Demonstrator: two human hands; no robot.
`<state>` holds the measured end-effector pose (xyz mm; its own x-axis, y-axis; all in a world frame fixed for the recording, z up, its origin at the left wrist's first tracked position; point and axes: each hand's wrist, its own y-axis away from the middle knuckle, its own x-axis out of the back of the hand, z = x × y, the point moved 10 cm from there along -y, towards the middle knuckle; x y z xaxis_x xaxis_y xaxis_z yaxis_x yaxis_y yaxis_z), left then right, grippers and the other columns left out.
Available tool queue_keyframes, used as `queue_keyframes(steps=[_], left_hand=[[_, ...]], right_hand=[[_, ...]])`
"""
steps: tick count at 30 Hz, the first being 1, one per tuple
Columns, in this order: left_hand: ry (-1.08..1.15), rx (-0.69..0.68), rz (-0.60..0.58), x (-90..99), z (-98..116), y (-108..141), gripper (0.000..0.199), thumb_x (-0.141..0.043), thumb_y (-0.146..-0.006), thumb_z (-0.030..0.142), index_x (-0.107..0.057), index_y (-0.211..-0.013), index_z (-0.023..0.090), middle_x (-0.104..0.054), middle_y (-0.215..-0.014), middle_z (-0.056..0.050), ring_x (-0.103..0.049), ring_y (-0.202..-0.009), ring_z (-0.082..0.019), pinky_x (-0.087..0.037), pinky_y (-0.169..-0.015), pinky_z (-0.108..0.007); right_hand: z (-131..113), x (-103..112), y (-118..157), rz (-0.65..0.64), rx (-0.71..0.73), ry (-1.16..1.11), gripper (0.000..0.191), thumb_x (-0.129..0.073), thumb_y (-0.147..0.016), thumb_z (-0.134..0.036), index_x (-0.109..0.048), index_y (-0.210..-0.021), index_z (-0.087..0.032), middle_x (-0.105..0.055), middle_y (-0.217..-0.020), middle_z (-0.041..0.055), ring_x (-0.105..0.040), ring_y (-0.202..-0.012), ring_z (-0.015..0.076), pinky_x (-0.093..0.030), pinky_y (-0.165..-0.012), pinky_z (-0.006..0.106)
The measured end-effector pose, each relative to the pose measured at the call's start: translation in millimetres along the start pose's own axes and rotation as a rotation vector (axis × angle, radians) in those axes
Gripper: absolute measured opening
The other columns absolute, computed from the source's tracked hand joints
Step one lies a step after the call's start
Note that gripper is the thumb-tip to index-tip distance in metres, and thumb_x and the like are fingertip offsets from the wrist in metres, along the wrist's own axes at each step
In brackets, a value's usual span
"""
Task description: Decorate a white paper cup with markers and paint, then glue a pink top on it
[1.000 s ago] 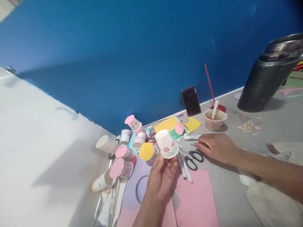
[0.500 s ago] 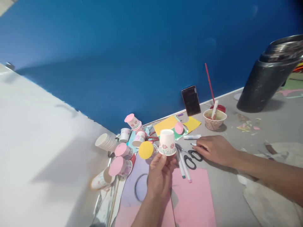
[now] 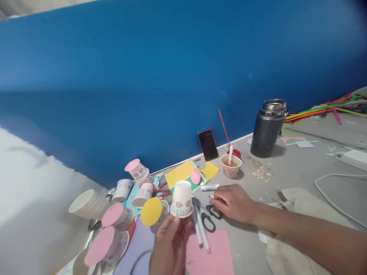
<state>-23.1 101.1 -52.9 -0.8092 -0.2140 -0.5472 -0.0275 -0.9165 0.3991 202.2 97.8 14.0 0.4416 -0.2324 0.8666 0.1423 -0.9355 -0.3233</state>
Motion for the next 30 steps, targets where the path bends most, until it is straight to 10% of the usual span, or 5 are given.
queue_keyframes(steps=[10,30], left_hand=[[0.01,0.042,0.112,-9.5,6.0,15.9,0.013,-0.074,-0.087,0.004,-0.073,-0.095,0.014,-0.083,-0.104,-0.014,-0.082,-0.09,-0.023,-0.069,-0.076,-0.03],[0.01,0.001,-0.074,-16.6,1.2,6.8,0.029,-0.1,-0.065,0.017,-0.077,-0.081,0.011,-0.084,-0.096,-0.013,-0.081,-0.088,-0.023,-0.067,-0.075,-0.028]], right_hand=[[-5.0,10.8,0.5,0.004,-0.025,-0.151,0.034,-0.062,-0.099,-0.03,-0.061,-0.065,-0.022,-0.072,-0.068,0.0008,-0.066,-0.065,0.0162,-0.038,-0.064,0.028],[-27.5,6.4,4.2,-0.076,0.138,-0.128,0.039,-0.061,-0.101,-0.028,-0.057,-0.062,-0.021,-0.07,-0.066,0.0003,-0.062,-0.065,0.0153,-0.036,-0.064,0.029]])
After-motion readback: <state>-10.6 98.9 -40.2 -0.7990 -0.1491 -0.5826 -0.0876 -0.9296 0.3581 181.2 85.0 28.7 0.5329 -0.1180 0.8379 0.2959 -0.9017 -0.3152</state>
